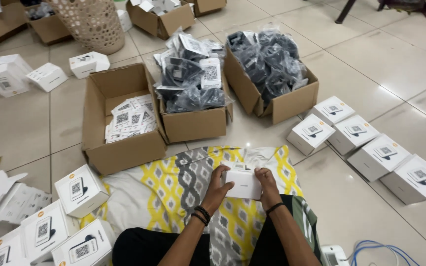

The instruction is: The person packs electronic components into retail boxes and applies QR labels.

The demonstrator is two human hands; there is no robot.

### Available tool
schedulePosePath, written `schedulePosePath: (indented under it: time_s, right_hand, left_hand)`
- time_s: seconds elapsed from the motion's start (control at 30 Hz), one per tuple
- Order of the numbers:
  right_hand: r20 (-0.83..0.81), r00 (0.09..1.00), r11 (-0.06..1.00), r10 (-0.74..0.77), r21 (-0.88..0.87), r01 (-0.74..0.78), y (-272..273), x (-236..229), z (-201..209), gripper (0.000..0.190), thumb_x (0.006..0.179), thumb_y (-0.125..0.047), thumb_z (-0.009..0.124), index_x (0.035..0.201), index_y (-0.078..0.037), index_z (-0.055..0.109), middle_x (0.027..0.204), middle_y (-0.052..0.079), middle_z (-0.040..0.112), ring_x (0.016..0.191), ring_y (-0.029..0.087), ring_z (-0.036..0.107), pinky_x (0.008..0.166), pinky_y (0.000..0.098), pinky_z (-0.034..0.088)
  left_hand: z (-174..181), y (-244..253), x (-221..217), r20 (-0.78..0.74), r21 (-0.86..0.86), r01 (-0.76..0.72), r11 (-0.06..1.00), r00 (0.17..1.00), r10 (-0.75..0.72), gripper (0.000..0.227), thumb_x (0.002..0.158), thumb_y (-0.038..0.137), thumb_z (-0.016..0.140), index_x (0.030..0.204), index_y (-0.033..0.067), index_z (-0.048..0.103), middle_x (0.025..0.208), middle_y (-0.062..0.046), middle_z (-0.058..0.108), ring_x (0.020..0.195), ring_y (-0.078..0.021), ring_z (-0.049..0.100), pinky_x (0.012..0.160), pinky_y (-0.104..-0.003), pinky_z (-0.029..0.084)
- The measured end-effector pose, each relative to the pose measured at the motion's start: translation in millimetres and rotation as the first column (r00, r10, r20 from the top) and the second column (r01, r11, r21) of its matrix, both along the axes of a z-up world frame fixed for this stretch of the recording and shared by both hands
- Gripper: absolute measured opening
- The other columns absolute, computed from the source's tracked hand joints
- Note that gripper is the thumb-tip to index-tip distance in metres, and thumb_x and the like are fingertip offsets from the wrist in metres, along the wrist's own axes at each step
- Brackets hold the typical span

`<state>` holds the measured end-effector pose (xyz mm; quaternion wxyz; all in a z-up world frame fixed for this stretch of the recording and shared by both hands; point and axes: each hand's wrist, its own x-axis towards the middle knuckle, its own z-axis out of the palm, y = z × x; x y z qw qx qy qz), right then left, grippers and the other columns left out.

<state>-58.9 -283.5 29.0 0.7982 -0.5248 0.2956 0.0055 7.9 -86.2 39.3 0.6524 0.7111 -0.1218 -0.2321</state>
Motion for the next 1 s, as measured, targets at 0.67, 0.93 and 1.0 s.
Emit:
schedulePosePath:
  time_s: [0.67, 0.93, 1.0]
  right_hand:
    - [0.468, 0.548, 0.447, -0.693, -0.317, 0.836, -277.0, -13.8, -69.6, 0.049, 0.088, -0.012, 0.052, 0.137, -0.008, 0.049, 0.149, 0.010, 0.044, 0.147, 0.026, 0.036, 0.119, 0.0381, 0.026]
    - [0.248, 0.793, 0.490, -0.557, -0.673, 0.555, -286.9, 17.6, -112.5, 0.071, 0.093, -0.029, 0.048, 0.159, -0.013, 0.028, 0.171, 0.013, 0.014, 0.159, 0.030, 0.011, 0.125, 0.0431, 0.014]
    - [0.186, 0.814, 0.544, -0.551, -0.659, 0.519, -283.4, 25.3, -113.2, 0.073, 0.097, -0.035, 0.046, 0.162, -0.016, 0.020, 0.173, 0.011, 0.007, 0.159, 0.028, 0.006, 0.125, 0.0428, 0.013]
  left_hand:
    - [-50.6, -342.2, 68.3, 0.671, 0.510, 0.287, 0.811, 0.458, -0.584, 0.063, 0.095, 0.026, 0.060, 0.151, 0.0050, 0.041, 0.162, -0.017, 0.038, 0.149, -0.0431, 0.031, 0.120, -0.052, 0.030]
    - [-36.4, -394.8, 122.1, 0.417, 0.813, 0.227, 0.536, 0.416, -0.808, 0.064, 0.094, 0.034, 0.062, 0.152, 0.0221, 0.040, 0.166, -0.012, 0.022, 0.154, -0.0416, 0.012, 0.119, -0.063, 0.018]
    - [-49.8, -393.8, 133.0, 0.455, 0.783, 0.231, 0.577, 0.419, -0.785, 0.064, 0.093, 0.033, 0.063, 0.152, 0.0223, 0.041, 0.166, -0.012, 0.022, 0.154, -0.0415, 0.011, 0.119, -0.062, 0.018]
